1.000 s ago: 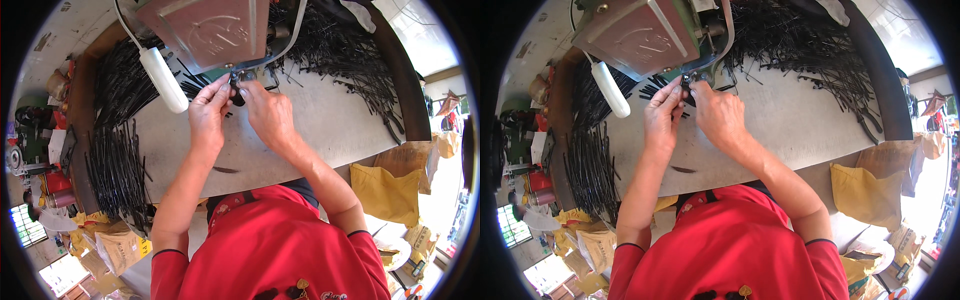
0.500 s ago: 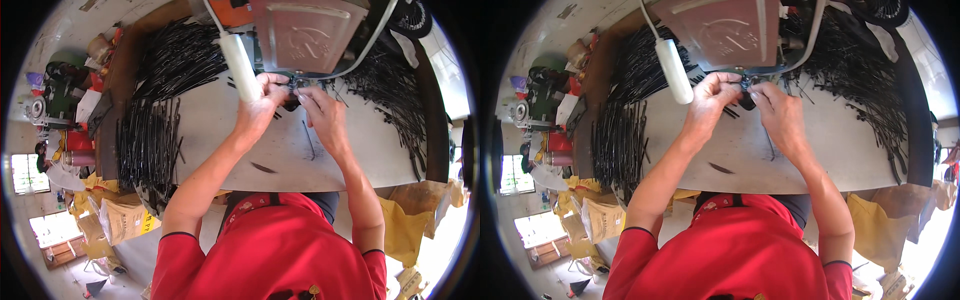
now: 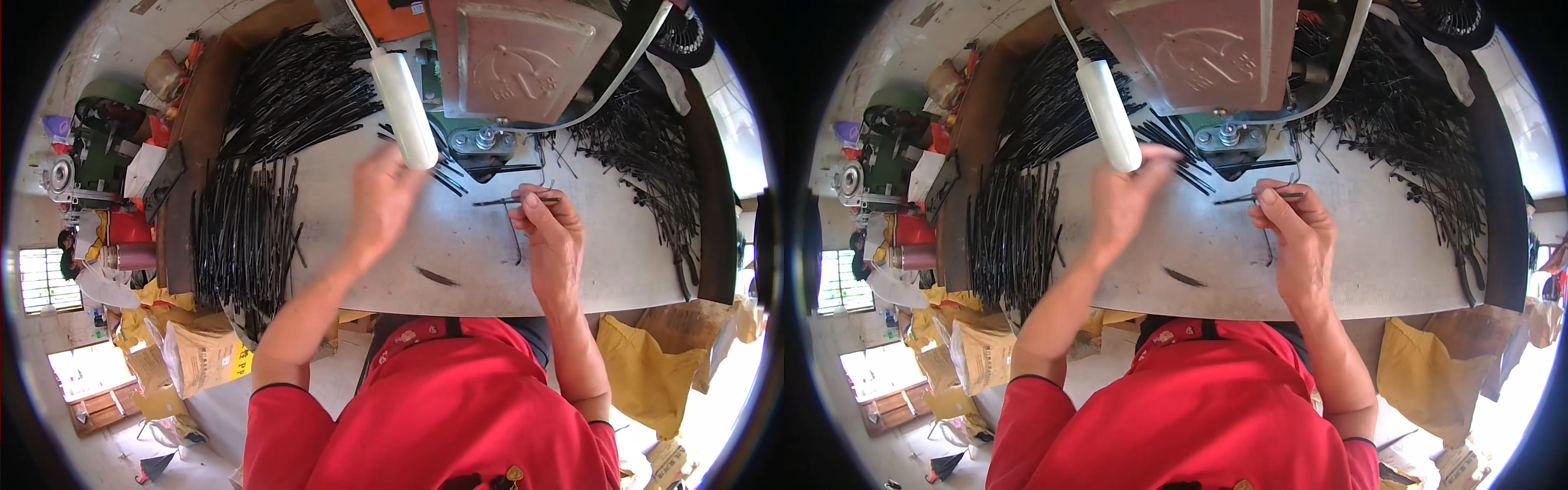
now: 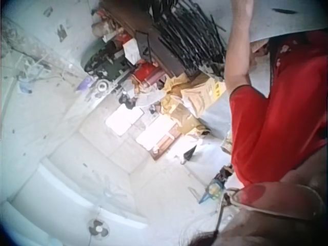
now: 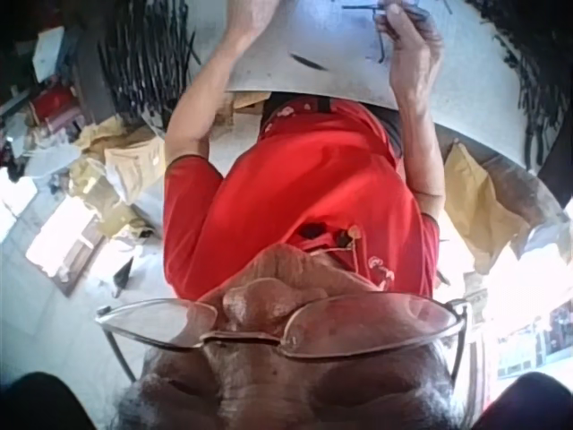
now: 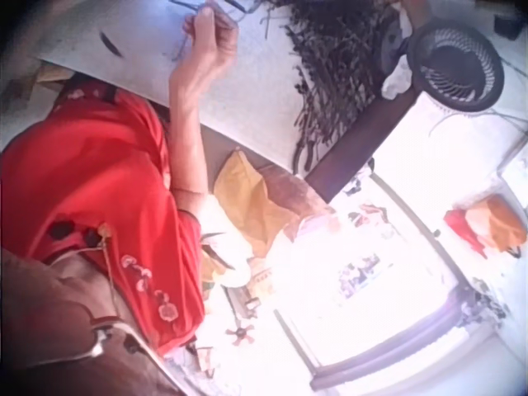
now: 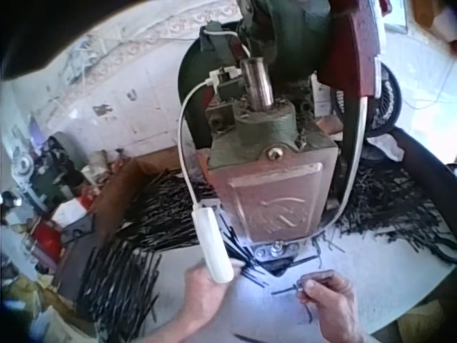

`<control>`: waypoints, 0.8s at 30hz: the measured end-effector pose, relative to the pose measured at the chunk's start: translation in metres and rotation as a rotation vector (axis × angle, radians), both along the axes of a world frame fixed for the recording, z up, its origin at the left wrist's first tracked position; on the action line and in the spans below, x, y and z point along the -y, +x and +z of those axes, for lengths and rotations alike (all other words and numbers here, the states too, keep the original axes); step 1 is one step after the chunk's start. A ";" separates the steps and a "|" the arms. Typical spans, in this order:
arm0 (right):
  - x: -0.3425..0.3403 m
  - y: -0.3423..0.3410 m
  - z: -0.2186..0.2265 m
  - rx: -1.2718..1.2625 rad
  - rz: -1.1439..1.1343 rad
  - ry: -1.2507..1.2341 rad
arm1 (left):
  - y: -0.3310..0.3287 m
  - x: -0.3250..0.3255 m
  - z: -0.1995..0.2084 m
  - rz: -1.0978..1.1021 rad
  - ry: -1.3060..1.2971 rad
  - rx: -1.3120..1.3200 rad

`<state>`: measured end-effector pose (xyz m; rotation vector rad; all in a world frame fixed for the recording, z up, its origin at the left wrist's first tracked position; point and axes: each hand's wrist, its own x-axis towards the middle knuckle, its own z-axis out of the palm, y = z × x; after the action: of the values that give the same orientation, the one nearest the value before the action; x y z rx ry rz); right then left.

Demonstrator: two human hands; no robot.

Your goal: The person repeatedly picks up thin black metal rods from a pile on a workbench, inserts them into a manual bending machine, and operates a lever to bend them. The bent rods are then placed into a separate pile on the table. The process is repeated continuously throughout the clip.

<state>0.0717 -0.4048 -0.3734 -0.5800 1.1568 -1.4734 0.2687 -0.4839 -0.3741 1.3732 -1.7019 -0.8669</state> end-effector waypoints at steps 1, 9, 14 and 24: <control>-0.005 -0.003 0.009 -0.177 0.040 -0.005 | 0.018 0.020 -0.006 0.080 -0.351 0.225; -0.031 0.002 -0.002 -1.226 0.323 -0.662 | 0.071 0.065 -0.018 0.178 -0.606 0.858; -0.033 0.014 -0.014 -1.117 0.215 -0.528 | 0.073 0.066 -0.028 0.141 -0.658 0.864; -0.022 -0.009 0.005 -0.655 0.400 -0.012 | 0.078 0.059 -0.028 0.056 -0.707 0.639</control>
<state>0.0626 -0.3824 -0.3686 -1.2832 1.4168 -0.9631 0.3468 -0.5434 -0.4025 1.2313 -2.1276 0.2648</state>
